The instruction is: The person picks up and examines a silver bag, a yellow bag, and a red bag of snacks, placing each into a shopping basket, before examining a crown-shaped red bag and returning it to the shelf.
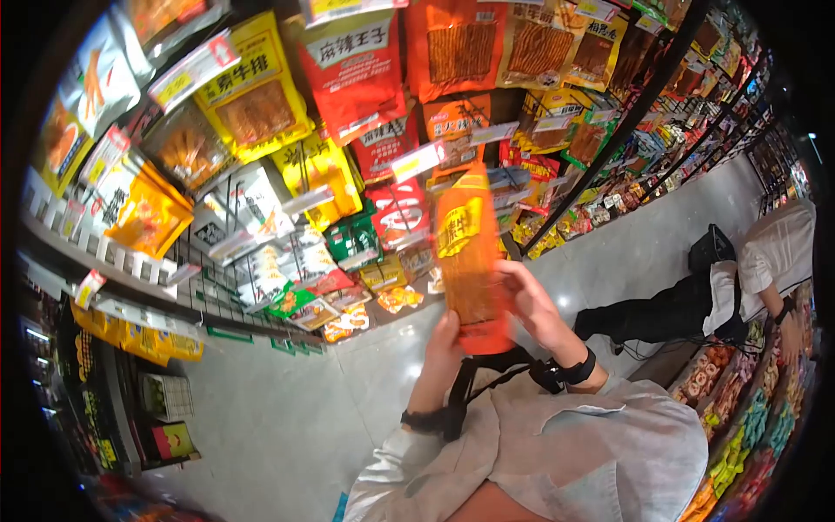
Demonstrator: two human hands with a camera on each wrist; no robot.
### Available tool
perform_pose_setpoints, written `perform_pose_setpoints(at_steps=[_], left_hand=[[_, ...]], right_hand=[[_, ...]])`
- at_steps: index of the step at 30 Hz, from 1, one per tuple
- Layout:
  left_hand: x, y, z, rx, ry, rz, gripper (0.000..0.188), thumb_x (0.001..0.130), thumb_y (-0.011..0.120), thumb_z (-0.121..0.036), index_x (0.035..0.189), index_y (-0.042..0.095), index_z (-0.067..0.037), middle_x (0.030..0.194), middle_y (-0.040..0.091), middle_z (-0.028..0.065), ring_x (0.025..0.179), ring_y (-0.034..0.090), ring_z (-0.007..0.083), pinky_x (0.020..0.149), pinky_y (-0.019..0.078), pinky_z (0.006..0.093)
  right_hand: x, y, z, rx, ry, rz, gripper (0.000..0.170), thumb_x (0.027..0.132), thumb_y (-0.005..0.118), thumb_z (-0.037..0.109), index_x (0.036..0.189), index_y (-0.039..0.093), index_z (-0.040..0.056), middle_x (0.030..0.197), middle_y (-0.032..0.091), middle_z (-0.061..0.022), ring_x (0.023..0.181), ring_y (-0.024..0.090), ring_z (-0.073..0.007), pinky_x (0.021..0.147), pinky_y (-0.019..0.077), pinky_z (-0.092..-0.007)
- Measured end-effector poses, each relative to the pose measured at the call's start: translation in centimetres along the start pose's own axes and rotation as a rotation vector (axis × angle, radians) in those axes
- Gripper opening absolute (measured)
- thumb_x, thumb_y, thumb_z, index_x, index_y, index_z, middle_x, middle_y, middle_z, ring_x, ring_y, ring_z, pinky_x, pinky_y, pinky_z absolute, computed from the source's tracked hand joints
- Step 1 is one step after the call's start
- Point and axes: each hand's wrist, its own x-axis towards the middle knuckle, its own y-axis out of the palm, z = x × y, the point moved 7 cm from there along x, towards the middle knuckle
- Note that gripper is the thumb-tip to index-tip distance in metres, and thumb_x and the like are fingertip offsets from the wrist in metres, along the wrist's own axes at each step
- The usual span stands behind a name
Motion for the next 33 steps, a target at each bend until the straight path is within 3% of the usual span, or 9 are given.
perform_pose_setpoints(at_steps=[1, 2, 4, 9, 13, 16, 20, 25, 33], left_hand=[[0.9, 0.1, -0.7, 0.181, 0.055, 0.003, 0.041, 0.106, 0.043, -0.032, 0.132, 0.048, -0.002, 0.118, 0.059, 0.0081, 0.108, 0.055, 0.0167, 0.097, 0.042, 0.0328], [1.7, 0.3, -1.8, 0.363, 0.112, 0.002, 0.042, 0.106, 0.044, -0.026, 0.138, 0.044, 0.002, 0.128, 0.057, 0.0098, 0.119, 0.052, 0.0168, 0.105, 0.0391, 0.0336], [3.6, 2.0, -4.1, 0.579, 0.247, 0.036, 0.039, 0.104, 0.048, -0.022, 0.135, 0.047, 0.003, 0.123, 0.059, 0.0088, 0.113, 0.054, 0.0144, 0.1, 0.0415, 0.0318], [9.2, 7.5, -8.6, 0.912, 0.412, -0.008, 0.03, 0.1, 0.055, -0.015, 0.124, 0.056, 0.002, 0.108, 0.06, 0.0039, 0.095, 0.054, 0.0107, 0.084, 0.0453, 0.0266], [13.8, 11.0, -11.7, 1.122, 0.513, -0.06, 0.025, 0.097, 0.057, -0.009, 0.12, 0.057, 0.001, 0.101, 0.061, 0.0032, 0.088, 0.056, 0.0108, 0.079, 0.0461, 0.0263], [16.9, 12.3, -13.2, 1.075, 0.562, -0.102, 0.029, 0.097, 0.06, -0.015, 0.121, 0.058, 0.002, 0.108, 0.066, 0.0113, 0.098, 0.061, 0.0182, 0.088, 0.0481, 0.0324], [19.5, 13.8, -14.9, 1.067, 0.617, -0.177, 0.03, 0.097, 0.06, -0.014, 0.121, 0.056, 0.003, 0.11, 0.066, 0.0122, 0.1, 0.06, 0.0176, 0.089, 0.0477, 0.0329], [20.9, 14.3, -15.8, 0.989, 0.804, -0.272, 0.026, 0.095, 0.061, -0.008, 0.119, 0.054, 0.002, 0.104, 0.06, 0.0066, 0.092, 0.058, 0.0136, 0.082, 0.0477, 0.0291], [22.5, 14.3, -16.1, 0.935, 0.766, -0.284, 0.03, 0.1, 0.056, -0.011, 0.127, 0.049, -0.001, 0.115, 0.061, 0.0062, 0.102, 0.058, 0.0128, 0.088, 0.0472, 0.0296]], right_hand=[[0.4, -2.4, -0.1, -0.089, -0.081, -0.057, 0.055, 0.104, 0.045, 0.035, 0.144, 0.039, -0.003, 0.14, 0.049, -0.0096, 0.134, 0.042, -0.0191, 0.11, 0.0336, -0.0353], [1.3, -3.7, 0.6, -0.025, -0.058, -0.091, 0.057, 0.104, 0.046, 0.036, 0.144, 0.039, -0.0033, 0.141, 0.049, -0.0095, 0.134, 0.042, -0.0191, 0.11, 0.0334, -0.0346], [3.2, -5.9, 2.0, 0.111, -0.005, -0.15, 0.061, 0.103, 0.047, 0.039, 0.145, 0.038, -0.004, 0.143, 0.048, -0.0093, 0.133, 0.043, -0.0189, 0.11, 0.0331, -0.0332], [8.3, -12.8, 3.9, -0.129, -0.043, -0.243, 0.044, 0.101, 0.056, 0.02, 0.139, 0.045, -0.0006, 0.132, 0.056, -0.0057, 0.119, 0.051, -0.0133, 0.102, 0.0399, -0.0302], [14.1, -15.0, 8.2, -0.19, -0.119, -0.154, 0.037, 0.101, 0.055, 0.01, 0.136, 0.049, -0.0003, 0.124, 0.059, -0.0042, 0.112, 0.054, -0.0103, 0.097, 0.0427, -0.0271], [18.4, -16.0, 10.7, -0.186, -0.209, -0.109, 0.035, 0.101, 0.053, 0.008, 0.134, 0.049, -0.0004, 0.122, 0.059, -0.0036, 0.112, 0.053, -0.0088, 0.096, 0.0428, -0.0263], [22.6, -17.2, 12.0, -0.177, -0.283, -0.031, 0.032, 0.101, 0.052, 0.005, 0.133, 0.05, -0.0003, 0.119, 0.06, -0.0018, 0.105, 0.054, -0.0073, 0.091, 0.0452, -0.0251], [25.4, -17.8, 13.0, -0.192, -0.24, 0.068, 0.03, 0.099, 0.056, 0.009, 0.127, 0.053, -0.0001, 0.108, 0.056, 0.0007, 0.093, 0.05, -0.0045, 0.08, 0.0433, -0.0225], [28.4, -17.0, 13.0, -0.06, -0.22, 0.094, 0.023, 0.101, 0.055, 0.01, 0.122, 0.055, -0.0007, 0.099, 0.055, 0.0035, 0.084, 0.047, -0.0008, 0.073, 0.0421, -0.0195]])
